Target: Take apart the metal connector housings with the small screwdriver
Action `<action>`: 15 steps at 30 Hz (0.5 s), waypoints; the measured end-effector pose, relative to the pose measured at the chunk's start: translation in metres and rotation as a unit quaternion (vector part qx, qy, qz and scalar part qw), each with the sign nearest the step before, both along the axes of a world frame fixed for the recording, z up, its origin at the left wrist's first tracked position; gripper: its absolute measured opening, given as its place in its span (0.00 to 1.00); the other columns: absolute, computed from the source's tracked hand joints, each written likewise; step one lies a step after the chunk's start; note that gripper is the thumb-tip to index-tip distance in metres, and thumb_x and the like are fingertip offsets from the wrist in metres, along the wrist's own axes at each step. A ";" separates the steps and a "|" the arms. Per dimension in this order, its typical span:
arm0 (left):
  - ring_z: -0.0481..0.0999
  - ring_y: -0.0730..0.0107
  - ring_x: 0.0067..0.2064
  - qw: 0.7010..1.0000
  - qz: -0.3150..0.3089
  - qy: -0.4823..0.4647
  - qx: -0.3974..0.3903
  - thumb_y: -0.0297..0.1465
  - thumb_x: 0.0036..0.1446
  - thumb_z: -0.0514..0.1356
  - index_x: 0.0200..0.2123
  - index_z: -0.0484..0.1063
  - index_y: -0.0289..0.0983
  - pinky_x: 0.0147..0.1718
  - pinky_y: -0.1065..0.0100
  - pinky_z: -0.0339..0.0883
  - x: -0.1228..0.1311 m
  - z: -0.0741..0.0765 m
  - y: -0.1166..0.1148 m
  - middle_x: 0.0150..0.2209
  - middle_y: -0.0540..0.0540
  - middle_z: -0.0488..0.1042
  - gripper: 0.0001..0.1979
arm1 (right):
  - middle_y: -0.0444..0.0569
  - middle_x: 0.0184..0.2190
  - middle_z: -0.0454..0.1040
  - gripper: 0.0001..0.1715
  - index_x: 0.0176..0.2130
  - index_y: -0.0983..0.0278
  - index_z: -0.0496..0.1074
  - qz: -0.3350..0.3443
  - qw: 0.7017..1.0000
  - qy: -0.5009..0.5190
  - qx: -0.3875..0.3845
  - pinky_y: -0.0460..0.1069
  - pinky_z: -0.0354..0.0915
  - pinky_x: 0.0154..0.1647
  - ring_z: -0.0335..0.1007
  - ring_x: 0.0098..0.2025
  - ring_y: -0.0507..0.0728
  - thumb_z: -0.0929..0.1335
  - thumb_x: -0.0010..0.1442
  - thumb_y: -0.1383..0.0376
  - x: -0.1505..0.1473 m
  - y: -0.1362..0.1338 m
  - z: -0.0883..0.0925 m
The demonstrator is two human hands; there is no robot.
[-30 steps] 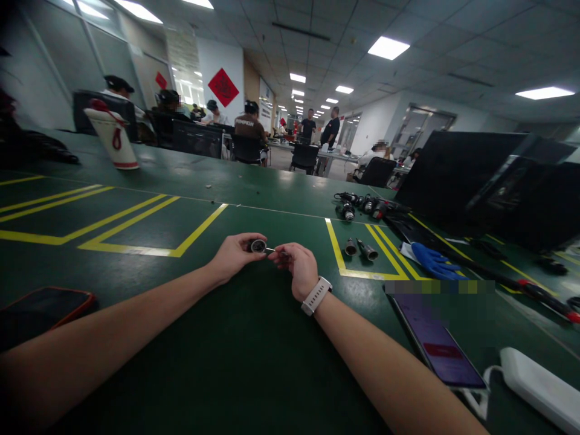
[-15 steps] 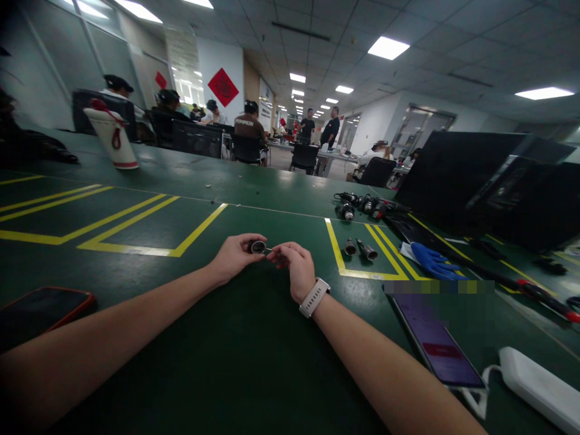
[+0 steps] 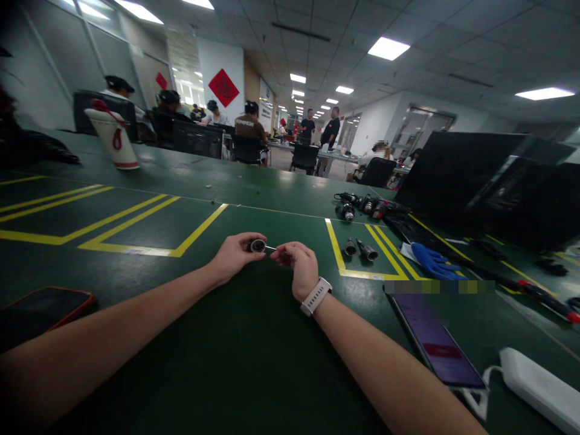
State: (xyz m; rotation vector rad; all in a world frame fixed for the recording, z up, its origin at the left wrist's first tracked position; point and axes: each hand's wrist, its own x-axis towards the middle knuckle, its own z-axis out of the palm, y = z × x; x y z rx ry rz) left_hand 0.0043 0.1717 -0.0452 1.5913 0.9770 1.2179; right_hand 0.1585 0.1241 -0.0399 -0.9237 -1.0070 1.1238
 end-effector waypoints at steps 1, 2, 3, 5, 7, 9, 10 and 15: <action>0.75 0.66 0.35 1.000 0.003 0.001 0.001 0.22 0.35 0.66 0.37 0.74 0.32 0.40 0.60 0.68 0.000 0.000 0.000 0.33 0.46 0.76 0.19 | 0.47 0.22 0.76 0.09 0.24 0.64 0.72 -0.004 1.000 -0.010 0.011 0.48 0.61 0.29 0.68 0.26 0.53 0.64 0.48 0.64 -0.001 -0.001 0.000; 0.75 0.66 0.36 1.000 0.006 0.002 0.002 0.22 0.35 0.66 0.37 0.74 0.33 0.40 0.60 0.68 0.000 -0.001 0.000 0.33 0.46 0.76 0.19 | 0.47 0.22 0.76 0.08 0.24 0.64 0.72 -0.006 0.999 -0.022 0.022 0.48 0.60 0.29 0.68 0.26 0.53 0.65 0.48 0.64 -0.002 -0.003 0.001; 0.75 0.66 0.36 1.000 0.009 0.002 0.003 0.22 0.35 0.66 0.37 0.74 0.33 0.39 0.60 0.68 0.000 -0.001 0.001 0.33 0.46 0.76 0.19 | 0.47 0.23 0.76 0.08 0.24 0.64 0.73 -0.008 0.999 -0.034 0.032 0.48 0.60 0.29 0.67 0.27 0.53 0.65 0.49 0.64 -0.003 -0.004 0.001; 0.75 0.65 0.36 1.000 0.012 0.003 0.006 0.22 0.35 0.66 0.37 0.74 0.33 0.39 0.60 0.68 0.000 -0.002 0.001 0.33 0.46 0.77 0.19 | 0.47 0.24 0.76 0.08 0.25 0.64 0.74 -0.008 0.997 -0.058 0.047 0.48 0.60 0.29 0.67 0.28 0.53 0.65 0.50 0.65 -0.005 -0.006 0.001; 0.75 0.64 0.36 1.000 0.013 0.002 0.008 0.22 0.35 0.67 0.37 0.74 0.33 0.39 0.60 0.68 0.000 -0.003 0.002 0.33 0.45 0.77 0.19 | 0.47 0.25 0.76 0.08 0.26 0.64 0.75 -0.004 0.996 -0.076 0.057 0.48 0.60 0.30 0.67 0.29 0.54 0.66 0.51 0.64 -0.006 -0.007 0.000; 0.75 0.64 0.37 1.000 0.012 0.000 0.010 0.23 0.35 0.67 0.37 0.75 0.33 0.40 0.60 0.68 0.000 -0.003 0.002 0.33 0.46 0.77 0.19 | 0.47 0.25 0.75 0.08 0.27 0.64 0.75 0.002 0.995 -0.082 0.061 0.48 0.60 0.30 0.68 0.30 0.54 0.66 0.51 0.64 -0.006 -0.007 0.000; 0.75 0.64 0.37 1.000 0.012 -0.002 0.011 0.23 0.35 0.67 0.37 0.75 0.33 0.40 0.60 0.68 0.000 -0.003 0.002 0.33 0.46 0.77 0.19 | 0.47 0.26 0.75 0.08 0.28 0.64 0.75 0.005 0.995 -0.081 0.062 0.48 0.60 0.30 0.68 0.31 0.54 0.66 0.52 0.64 -0.006 -0.007 -0.001; 0.75 0.64 0.36 1.000 0.010 -0.014 0.010 0.23 0.35 0.67 0.37 0.75 0.33 0.39 0.60 0.68 -0.001 -0.003 0.002 0.33 0.45 0.77 0.19 | 0.47 0.27 0.75 0.09 0.27 0.63 0.73 0.027 0.998 -0.045 0.045 0.48 0.61 0.29 0.68 0.32 0.55 0.65 0.52 0.63 -0.004 -0.005 -0.001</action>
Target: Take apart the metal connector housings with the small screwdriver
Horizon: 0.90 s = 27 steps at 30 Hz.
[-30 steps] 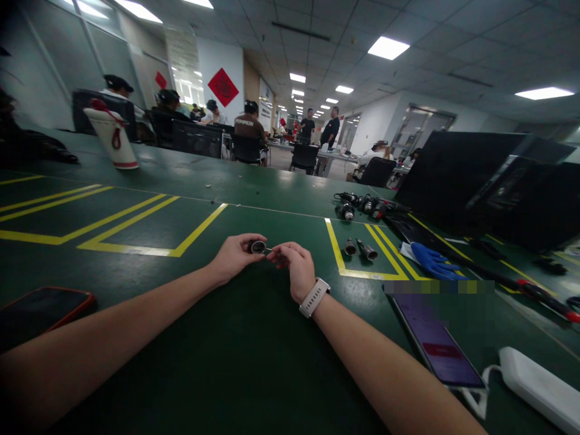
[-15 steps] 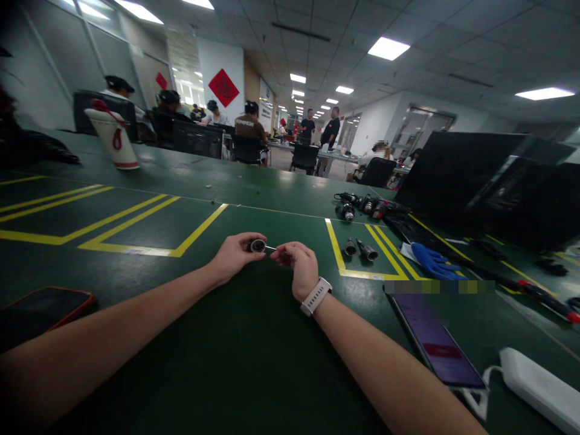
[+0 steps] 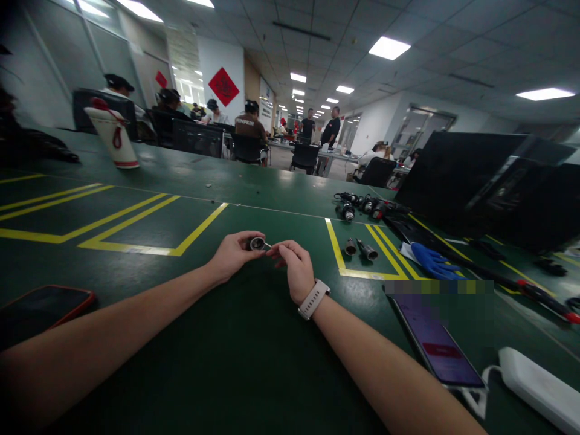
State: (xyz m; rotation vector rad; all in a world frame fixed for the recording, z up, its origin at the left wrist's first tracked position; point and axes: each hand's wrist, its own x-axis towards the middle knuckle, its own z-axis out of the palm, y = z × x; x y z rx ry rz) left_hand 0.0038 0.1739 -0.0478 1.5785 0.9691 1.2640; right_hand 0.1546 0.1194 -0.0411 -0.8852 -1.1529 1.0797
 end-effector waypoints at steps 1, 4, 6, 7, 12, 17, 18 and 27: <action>0.75 0.64 0.36 1.000 0.000 -0.003 0.000 0.24 0.35 0.67 0.37 0.74 0.33 0.39 0.60 0.67 0.000 0.000 0.000 0.33 0.45 0.77 0.19 | 0.47 0.27 0.75 0.09 0.27 0.63 0.73 0.004 1.000 0.010 -0.006 0.48 0.62 0.29 0.68 0.32 0.55 0.65 0.52 0.62 0.000 0.000 0.000; 0.74 0.64 0.37 1.000 0.003 -0.014 0.001 0.24 0.35 0.67 0.36 0.74 0.33 0.41 0.60 0.67 0.000 0.001 0.000 0.34 0.46 0.77 0.19 | 0.48 0.27 0.76 0.08 0.27 0.63 0.72 0.014 0.999 0.034 -0.020 0.48 0.61 0.29 0.69 0.32 0.55 0.65 0.50 0.63 0.001 0.002 0.001; 0.74 0.65 0.38 1.000 0.004 -0.020 0.003 0.25 0.35 0.67 0.36 0.74 0.33 0.43 0.59 0.66 0.000 0.001 0.001 0.34 0.46 0.77 0.19 | 0.48 0.27 0.76 0.07 0.26 0.63 0.72 0.020 0.998 0.045 -0.027 0.48 0.61 0.29 0.69 0.31 0.55 0.65 0.50 0.63 0.002 0.003 0.002; 0.74 0.65 0.38 1.000 0.004 -0.022 0.003 0.25 0.35 0.67 0.36 0.74 0.33 0.43 0.59 0.66 0.000 0.001 0.001 0.34 0.46 0.77 0.19 | 0.48 0.27 0.76 0.07 0.27 0.63 0.72 0.022 0.998 0.049 -0.029 0.48 0.62 0.29 0.69 0.31 0.55 0.65 0.50 0.63 0.003 0.003 0.001; 0.74 0.64 0.38 1.000 0.005 -0.018 0.009 0.25 0.35 0.67 0.37 0.74 0.33 0.43 0.59 0.67 0.000 -0.002 0.002 0.35 0.45 0.76 0.19 | 0.48 0.27 0.76 0.07 0.27 0.63 0.72 0.021 0.998 0.048 -0.030 0.48 0.61 0.28 0.68 0.31 0.54 0.66 0.50 0.63 0.003 0.004 0.001; 0.74 0.64 0.38 1.000 0.013 -0.003 0.018 0.25 0.36 0.66 0.37 0.74 0.33 0.43 0.59 0.67 0.000 -0.004 0.003 0.35 0.45 0.76 0.19 | 0.47 0.28 0.76 0.08 0.27 0.63 0.72 0.023 0.999 0.021 -0.015 0.48 0.61 0.28 0.69 0.31 0.54 0.65 0.52 0.62 0.002 0.002 0.002; 0.74 0.63 0.38 1.000 0.013 0.000 0.021 0.24 0.36 0.66 0.37 0.74 0.33 0.43 0.59 0.67 -0.001 -0.004 0.003 0.35 0.45 0.76 0.19 | 0.48 0.28 0.76 0.09 0.28 0.63 0.72 0.024 1.000 0.012 -0.011 0.48 0.61 0.29 0.69 0.31 0.54 0.65 0.52 0.61 0.002 0.002 0.002; 0.75 0.62 0.39 0.997 0.023 0.053 0.048 0.24 0.38 0.65 0.38 0.74 0.35 0.42 0.59 0.68 -0.001 -0.003 0.002 0.36 0.45 0.77 0.18 | 0.47 0.27 0.74 0.10 0.30 0.63 0.72 -0.009 0.993 -0.103 0.049 0.48 0.61 0.30 0.67 0.32 0.55 0.64 0.56 0.61 -0.001 -0.003 0.000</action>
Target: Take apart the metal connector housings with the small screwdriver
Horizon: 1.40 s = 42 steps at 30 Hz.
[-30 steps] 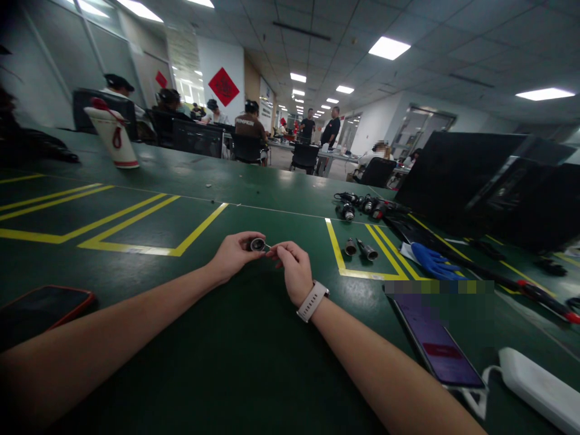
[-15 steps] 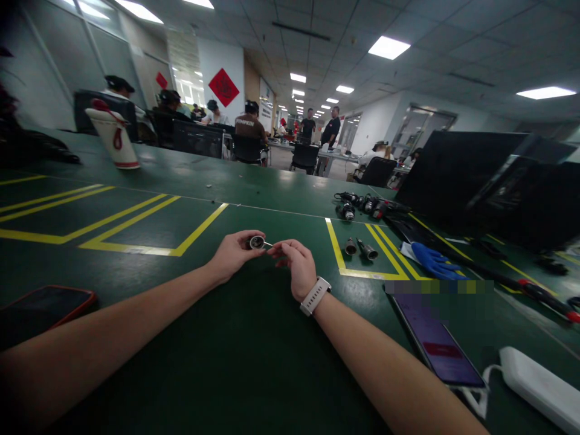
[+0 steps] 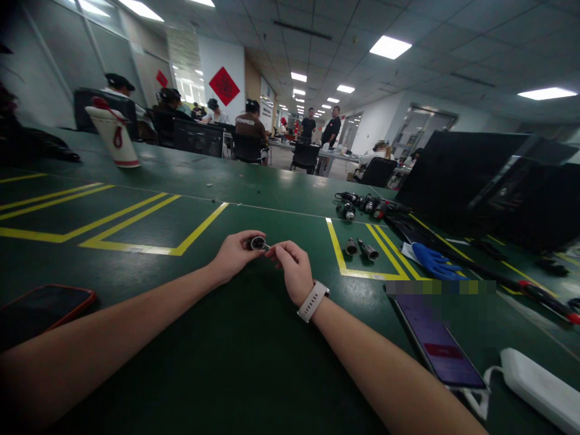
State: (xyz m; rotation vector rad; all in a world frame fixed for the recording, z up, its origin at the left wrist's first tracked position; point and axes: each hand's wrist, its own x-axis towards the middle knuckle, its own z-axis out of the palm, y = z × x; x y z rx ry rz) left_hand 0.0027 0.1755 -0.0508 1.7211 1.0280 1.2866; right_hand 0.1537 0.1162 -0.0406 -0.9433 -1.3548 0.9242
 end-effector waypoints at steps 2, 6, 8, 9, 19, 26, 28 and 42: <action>0.75 0.62 0.39 1.000 0.004 0.016 0.008 0.24 0.39 0.65 0.39 0.74 0.35 0.42 0.59 0.68 0.000 -0.001 0.001 0.36 0.45 0.77 0.18 | 0.47 0.27 0.73 0.11 0.30 0.63 0.73 -0.015 0.999 -0.032 0.020 0.49 0.61 0.32 0.67 0.32 0.55 0.64 0.57 0.60 -0.002 -0.003 0.001; 0.75 0.61 0.40 0.998 0.013 0.052 0.025 0.24 0.39 0.64 0.38 0.75 0.36 0.43 0.58 0.68 0.000 -0.005 0.003 0.34 0.45 0.78 0.17 | 0.46 0.27 0.72 0.10 0.27 0.62 0.73 -0.047 0.993 -0.093 0.054 0.50 0.58 0.35 0.65 0.32 0.55 0.65 0.56 0.62 -0.006 -0.009 0.001; 0.76 0.60 0.40 0.997 0.013 0.070 0.032 0.24 0.39 0.64 0.37 0.76 0.36 0.43 0.58 0.68 0.000 -0.005 0.004 0.34 0.46 0.78 0.17 | 0.45 0.27 0.72 0.09 0.26 0.61 0.73 -0.055 0.990 -0.113 0.063 0.50 0.57 0.36 0.65 0.32 0.56 0.65 0.55 0.64 -0.007 -0.011 0.001; 0.76 0.60 0.40 0.996 0.013 0.079 0.035 0.24 0.40 0.64 0.37 0.76 0.37 0.43 0.58 0.68 0.000 -0.005 0.003 0.33 0.46 0.78 0.16 | 0.45 0.26 0.72 0.09 0.26 0.61 0.73 -0.057 0.989 -0.118 0.064 0.50 0.57 0.36 0.65 0.32 0.56 0.65 0.55 0.64 -0.007 -0.011 0.001; 0.75 0.60 0.41 0.989 0.006 0.135 0.057 0.23 0.41 0.64 0.39 0.76 0.38 0.45 0.57 0.67 -0.002 0.000 -0.002 0.37 0.45 0.77 0.17 | 0.47 0.21 0.72 0.12 0.25 0.64 0.72 -0.056 0.997 -0.055 0.028 0.49 0.63 0.31 0.67 0.27 0.54 0.61 0.55 0.65 -0.001 -0.001 0.001; 0.74 0.59 0.44 0.988 0.016 0.140 0.067 0.21 0.41 0.62 0.38 0.76 0.38 0.47 0.57 0.66 -0.001 0.002 -0.002 0.40 0.44 0.76 0.17 | 0.46 0.24 0.72 0.11 0.24 0.62 0.72 -0.051 0.994 -0.084 0.053 0.50 0.61 0.35 0.67 0.31 0.55 0.64 0.55 0.63 -0.006 -0.005 -0.001; 0.73 0.59 0.44 0.988 0.018 0.140 0.068 0.21 0.41 0.62 0.38 0.76 0.39 0.48 0.56 0.65 -0.002 0.002 -0.002 0.40 0.44 0.76 0.17 | 0.46 0.24 0.72 0.11 0.24 0.62 0.72 -0.049 0.994 -0.086 0.055 0.50 0.61 0.34 0.67 0.31 0.55 0.64 0.55 0.63 -0.005 -0.005 -0.001; 0.73 0.61 0.42 0.989 0.000 0.130 0.069 0.19 0.40 0.61 0.37 0.75 0.38 0.46 0.57 0.66 0.000 0.001 0.000 0.38 0.46 0.75 0.17 | 0.46 0.24 0.71 0.12 0.24 0.62 0.72 -0.060 0.991 -0.101 0.070 0.49 0.60 0.35 0.66 0.31 0.55 0.63 0.56 0.64 -0.006 -0.008 0.000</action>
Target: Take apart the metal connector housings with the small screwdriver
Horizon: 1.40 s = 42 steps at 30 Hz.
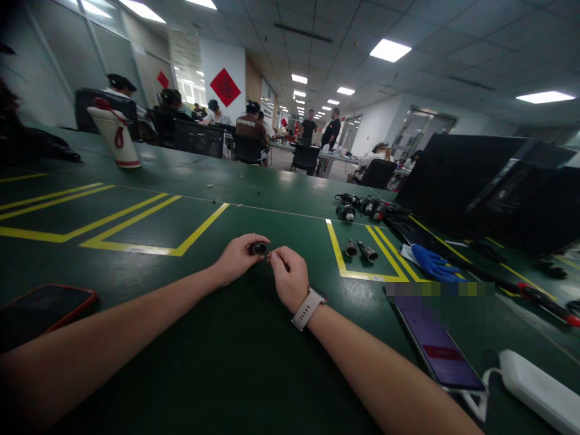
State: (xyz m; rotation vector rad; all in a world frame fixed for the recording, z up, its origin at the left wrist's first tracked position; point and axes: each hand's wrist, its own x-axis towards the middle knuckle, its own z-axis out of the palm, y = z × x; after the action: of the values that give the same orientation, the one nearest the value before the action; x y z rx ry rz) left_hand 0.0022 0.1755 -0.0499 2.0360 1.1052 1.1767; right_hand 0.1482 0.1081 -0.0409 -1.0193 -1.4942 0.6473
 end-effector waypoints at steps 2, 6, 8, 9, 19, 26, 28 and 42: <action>0.73 0.61 0.42 1.000 -0.006 0.001 0.001 0.19 0.39 0.61 0.35 0.76 0.38 0.46 0.57 0.66 0.000 0.001 -0.001 0.37 0.46 0.75 0.17 | 0.45 0.25 0.72 0.11 0.24 0.62 0.72 0.001 1.000 -0.004 -0.003 0.50 0.59 0.35 0.66 0.31 0.55 0.64 0.55 0.65 0.000 0.000 0.000; 0.73 0.61 0.42 1.000 -0.005 -0.005 -0.002 0.18 0.38 0.61 0.35 0.75 0.38 0.46 0.57 0.65 -0.001 0.000 0.000 0.37 0.46 0.75 0.17 | 0.46 0.23 0.72 0.12 0.22 0.62 0.73 0.011 1.000 0.022 -0.020 0.50 0.61 0.33 0.67 0.30 0.55 0.64 0.54 0.65 0.003 0.003 0.001; 0.73 0.61 0.41 1.000 -0.002 -0.011 -0.007 0.19 0.39 0.61 0.35 0.75 0.38 0.46 0.57 0.65 -0.001 -0.001 0.000 0.37 0.45 0.75 0.17 | 0.46 0.21 0.72 0.12 0.22 0.63 0.73 0.017 0.998 0.046 -0.034 0.50 0.62 0.32 0.67 0.28 0.55 0.64 0.53 0.65 0.004 0.004 0.003; 0.73 0.61 0.41 1.000 -0.002 -0.014 -0.011 0.19 0.39 0.61 0.36 0.75 0.37 0.45 0.58 0.65 -0.002 -0.001 0.000 0.38 0.45 0.75 0.17 | 0.46 0.21 0.72 0.12 0.22 0.63 0.73 0.020 0.997 0.059 -0.042 0.50 0.62 0.32 0.67 0.28 0.55 0.63 0.52 0.65 0.004 0.005 0.003; 0.74 0.63 0.38 0.997 -0.010 -0.066 -0.045 0.25 0.41 0.63 0.38 0.74 0.36 0.41 0.60 0.66 -0.001 -0.005 0.004 0.35 0.46 0.76 0.16 | 0.48 0.22 0.74 0.11 0.24 0.65 0.72 0.050 0.983 0.153 -0.084 0.50 0.65 0.31 0.69 0.27 0.54 0.63 0.52 0.64 0.005 0.012 -0.001; 0.73 0.62 0.40 0.991 -0.020 -0.112 -0.067 0.25 0.40 0.64 0.38 0.73 0.35 0.43 0.58 0.66 0.000 -0.003 0.002 0.36 0.46 0.75 0.17 | 0.46 0.23 0.74 0.11 0.26 0.64 0.72 0.030 0.991 0.124 -0.048 0.49 0.63 0.32 0.67 0.28 0.53 0.64 0.54 0.63 0.005 0.009 0.000; 0.73 0.62 0.40 0.989 -0.027 -0.129 -0.073 0.25 0.40 0.64 0.39 0.73 0.35 0.43 0.58 0.66 0.001 -0.002 0.002 0.37 0.46 0.75 0.18 | 0.46 0.23 0.73 0.10 0.26 0.64 0.72 0.026 0.993 0.111 -0.034 0.49 0.63 0.32 0.67 0.29 0.53 0.64 0.54 0.63 0.004 0.008 0.002; 0.73 0.67 0.34 0.971 -0.028 -0.215 -0.104 0.29 0.44 0.65 0.43 0.70 0.34 0.33 0.62 0.71 0.002 0.007 -0.006 0.35 0.46 0.72 0.20 | 0.46 0.27 0.72 0.11 0.30 0.64 0.72 0.023 0.998 0.028 0.049 0.50 0.63 0.35 0.67 0.32 0.54 0.62 0.59 0.64 0.007 -0.002 0.004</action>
State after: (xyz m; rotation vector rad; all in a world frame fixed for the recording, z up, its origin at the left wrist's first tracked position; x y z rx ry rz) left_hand 0.0044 0.1693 -0.0433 1.5459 0.9059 1.3304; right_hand 0.1551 0.1057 -0.0366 -0.8887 -1.4890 0.6242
